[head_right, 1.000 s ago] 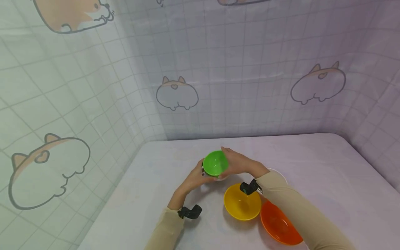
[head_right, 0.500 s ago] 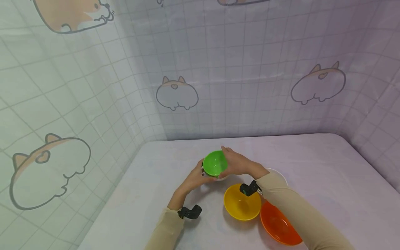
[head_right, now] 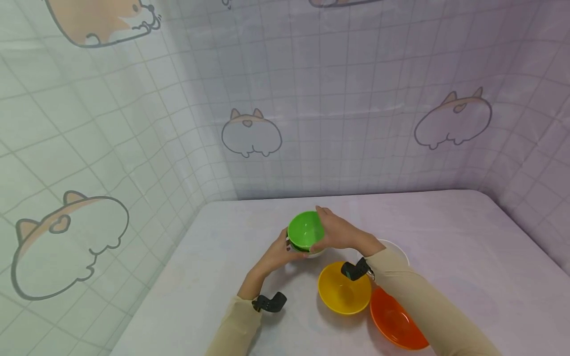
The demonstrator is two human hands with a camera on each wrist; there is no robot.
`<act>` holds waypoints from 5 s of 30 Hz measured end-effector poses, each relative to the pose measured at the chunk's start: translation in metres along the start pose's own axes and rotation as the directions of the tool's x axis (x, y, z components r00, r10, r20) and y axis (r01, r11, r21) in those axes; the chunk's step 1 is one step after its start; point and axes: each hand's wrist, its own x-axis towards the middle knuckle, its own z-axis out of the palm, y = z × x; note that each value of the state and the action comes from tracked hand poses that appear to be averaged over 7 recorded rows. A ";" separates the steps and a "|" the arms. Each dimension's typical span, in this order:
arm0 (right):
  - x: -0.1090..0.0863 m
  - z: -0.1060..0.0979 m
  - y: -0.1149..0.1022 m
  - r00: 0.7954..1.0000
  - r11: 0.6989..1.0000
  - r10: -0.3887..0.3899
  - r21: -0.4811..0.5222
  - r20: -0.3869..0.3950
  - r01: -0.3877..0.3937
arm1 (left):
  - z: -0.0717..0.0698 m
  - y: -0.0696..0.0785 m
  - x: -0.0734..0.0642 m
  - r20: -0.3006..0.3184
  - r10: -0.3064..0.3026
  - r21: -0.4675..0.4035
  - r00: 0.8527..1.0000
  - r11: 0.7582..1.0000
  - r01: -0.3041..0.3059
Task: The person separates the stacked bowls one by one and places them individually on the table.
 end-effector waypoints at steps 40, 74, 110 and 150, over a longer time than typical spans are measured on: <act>-0.081 -0.046 -0.038 0.975 0.991 0.127 -0.017 -0.180 -0.132 | -0.004 0.005 -0.011 -0.002 -0.107 -0.008 0.994 0.994 0.107; -0.164 -0.066 -0.041 0.902 0.918 0.378 -0.042 -0.211 -0.394 | -0.009 0.020 -0.018 0.013 -0.165 0.006 0.986 0.986 0.165; -0.264 -0.057 0.013 0.779 0.804 0.555 -0.054 -0.292 -0.593 | -0.007 0.017 -0.015 0.011 -0.149 -0.022 0.989 0.989 0.149; -0.270 -0.032 0.030 0.755 0.777 0.608 -0.010 -0.244 -0.629 | -0.006 0.017 -0.012 0.020 -0.155 -0.003 0.988 0.988 0.155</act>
